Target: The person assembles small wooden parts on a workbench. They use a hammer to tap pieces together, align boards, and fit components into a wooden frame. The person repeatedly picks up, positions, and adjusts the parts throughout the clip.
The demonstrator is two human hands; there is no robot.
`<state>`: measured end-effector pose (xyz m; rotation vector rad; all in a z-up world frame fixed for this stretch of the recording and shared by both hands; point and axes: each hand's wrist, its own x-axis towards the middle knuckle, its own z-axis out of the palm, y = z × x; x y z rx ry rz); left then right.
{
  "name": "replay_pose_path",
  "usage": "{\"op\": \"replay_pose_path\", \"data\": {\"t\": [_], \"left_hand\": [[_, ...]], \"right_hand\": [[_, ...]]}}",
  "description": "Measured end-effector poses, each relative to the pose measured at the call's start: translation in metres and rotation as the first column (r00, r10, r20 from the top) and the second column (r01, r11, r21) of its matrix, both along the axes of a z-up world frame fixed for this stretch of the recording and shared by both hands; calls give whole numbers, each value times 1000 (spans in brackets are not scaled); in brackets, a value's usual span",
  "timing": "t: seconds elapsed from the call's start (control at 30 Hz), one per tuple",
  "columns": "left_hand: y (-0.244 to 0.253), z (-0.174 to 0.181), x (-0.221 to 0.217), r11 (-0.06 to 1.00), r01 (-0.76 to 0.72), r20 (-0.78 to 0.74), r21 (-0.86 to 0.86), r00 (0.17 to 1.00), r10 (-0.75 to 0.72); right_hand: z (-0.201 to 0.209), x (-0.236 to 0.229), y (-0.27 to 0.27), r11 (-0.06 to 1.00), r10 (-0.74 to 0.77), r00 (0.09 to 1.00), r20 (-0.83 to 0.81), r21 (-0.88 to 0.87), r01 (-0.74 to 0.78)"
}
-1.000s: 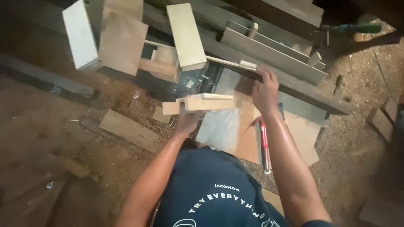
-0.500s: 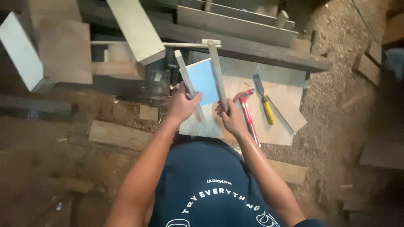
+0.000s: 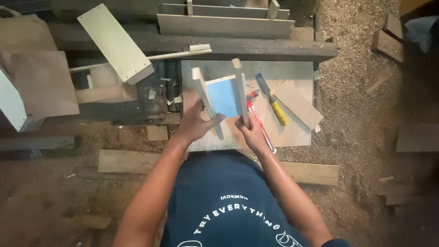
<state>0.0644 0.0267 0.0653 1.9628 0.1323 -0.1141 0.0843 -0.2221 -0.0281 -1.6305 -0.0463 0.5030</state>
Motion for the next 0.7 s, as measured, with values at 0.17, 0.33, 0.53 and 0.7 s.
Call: {"op": "replay_pose_path", "data": {"t": [0.17, 0.33, 0.53, 0.7], "left_hand": [[-6, -9, 4, 990, -46, -115, -137, 993, 31], [4, -21, 1, 978, -209, -164, 7, 964, 208], [22, -52, -22, 962, -208, -25, -175, 978, 206], [22, -74, -34, 957, -288, -274, 22, 919, 283]], "right_hand": [[21, 8, 0, 982, 173, 984, -30, -65, -175], [39, 52, -55, 895, -49, 998, -34, -445, 29], [11, 102, -157, 247, 37, 999, 5, -969, -4], [4, 97, -179, 170, -9, 999, 43, -984, 44]]}}
